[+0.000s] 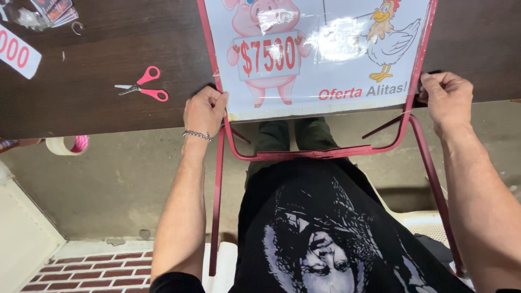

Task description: Applying clear adhesive tape to a printed poster on a table

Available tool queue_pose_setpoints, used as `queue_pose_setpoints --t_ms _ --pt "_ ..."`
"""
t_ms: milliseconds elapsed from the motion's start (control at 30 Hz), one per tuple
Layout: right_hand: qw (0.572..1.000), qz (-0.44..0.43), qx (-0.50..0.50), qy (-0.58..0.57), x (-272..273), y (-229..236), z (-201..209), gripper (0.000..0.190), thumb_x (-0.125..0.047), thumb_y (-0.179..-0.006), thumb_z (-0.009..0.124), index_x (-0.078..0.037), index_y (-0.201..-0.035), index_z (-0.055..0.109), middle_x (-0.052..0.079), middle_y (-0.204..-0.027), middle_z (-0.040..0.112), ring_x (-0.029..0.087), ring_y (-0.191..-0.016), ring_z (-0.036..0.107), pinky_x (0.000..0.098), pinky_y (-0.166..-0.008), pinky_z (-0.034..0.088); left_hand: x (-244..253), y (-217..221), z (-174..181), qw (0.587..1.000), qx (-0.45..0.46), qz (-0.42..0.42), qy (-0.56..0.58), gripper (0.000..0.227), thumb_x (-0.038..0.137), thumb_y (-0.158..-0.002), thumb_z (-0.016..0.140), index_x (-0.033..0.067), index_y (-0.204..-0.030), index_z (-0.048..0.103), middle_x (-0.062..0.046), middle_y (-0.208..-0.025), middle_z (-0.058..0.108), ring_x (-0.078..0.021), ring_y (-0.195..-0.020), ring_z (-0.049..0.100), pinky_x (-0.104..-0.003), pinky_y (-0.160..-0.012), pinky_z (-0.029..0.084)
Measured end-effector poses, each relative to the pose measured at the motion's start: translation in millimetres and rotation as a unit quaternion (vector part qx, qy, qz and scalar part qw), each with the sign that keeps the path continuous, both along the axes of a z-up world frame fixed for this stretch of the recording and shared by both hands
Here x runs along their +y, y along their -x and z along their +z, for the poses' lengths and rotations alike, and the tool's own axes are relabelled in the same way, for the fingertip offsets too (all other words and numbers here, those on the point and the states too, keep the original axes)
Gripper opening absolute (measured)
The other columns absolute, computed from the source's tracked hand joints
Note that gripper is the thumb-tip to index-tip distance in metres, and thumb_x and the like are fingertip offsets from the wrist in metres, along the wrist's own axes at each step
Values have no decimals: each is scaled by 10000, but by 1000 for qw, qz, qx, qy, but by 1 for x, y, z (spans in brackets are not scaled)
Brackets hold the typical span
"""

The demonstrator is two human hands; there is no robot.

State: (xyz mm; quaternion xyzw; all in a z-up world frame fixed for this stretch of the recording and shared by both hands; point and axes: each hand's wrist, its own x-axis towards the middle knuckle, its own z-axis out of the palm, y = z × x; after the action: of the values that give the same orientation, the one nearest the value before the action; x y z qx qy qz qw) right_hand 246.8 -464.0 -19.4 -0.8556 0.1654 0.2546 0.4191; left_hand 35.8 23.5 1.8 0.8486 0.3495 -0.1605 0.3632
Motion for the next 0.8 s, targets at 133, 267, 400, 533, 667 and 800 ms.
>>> queue_pose_setpoints --t_ms 133,267,400,533,667,800 --pt "1000 -7 5 -10 1 0 1 254 -147 -1163 674 -160 -913 633 -36 -821 633 47 -728 566 226 -718 554 0 -2 2 1000 -12 0 14 294 342 -974 679 158 -747 645 70 -625 705 -150 -586 619 -335 -696 489" --pt "1000 -4 10 0 6 0 7 264 -147 -1169 671 -162 -908 634 -37 -817 632 48 -724 563 224 -712 553 0 -6 9 999 5 20 28 310 353 -962 695 159 -722 660 60 -589 700 -126 -582 630 -311 -712 500" --pt "1000 4 11 6 6 -1 9 270 -149 -1161 664 -159 -894 625 -37 -815 627 47 -726 561 227 -720 548 1 -6 4 999 -12 21 23 334 332 -944 711 155 -665 661 61 -587 705 -120 -581 634 -311 -716 509" --pt "1000 -2 9 2 6 -2 7 257 -161 -1164 670 -157 -909 634 -34 -815 634 49 -726 572 233 -719 569 4 -8 1 999 4 22 22 345 364 -923 713 175 -637 672 62 -593 712 -138 -577 634 -320 -722 497" --pt "999 -7 34 21 22 -3 27 254 -149 -1164 663 -174 -913 643 -52 -839 651 47 -747 588 223 -754 582 5 -16 12 994 60 71 60 383 366 -886 742 155 -576 665 39 -534 674 -83 -524 585 -273 -684 498" --pt "999 -2 32 19 17 -3 21 248 -146 -1164 663 -171 -918 647 -51 -833 644 46 -741 575 220 -745 566 10 -22 22 969 138 155 134 426 398 -873 791 127 -595 615 5 -524 631 -92 -417 517 -245 -492 455"
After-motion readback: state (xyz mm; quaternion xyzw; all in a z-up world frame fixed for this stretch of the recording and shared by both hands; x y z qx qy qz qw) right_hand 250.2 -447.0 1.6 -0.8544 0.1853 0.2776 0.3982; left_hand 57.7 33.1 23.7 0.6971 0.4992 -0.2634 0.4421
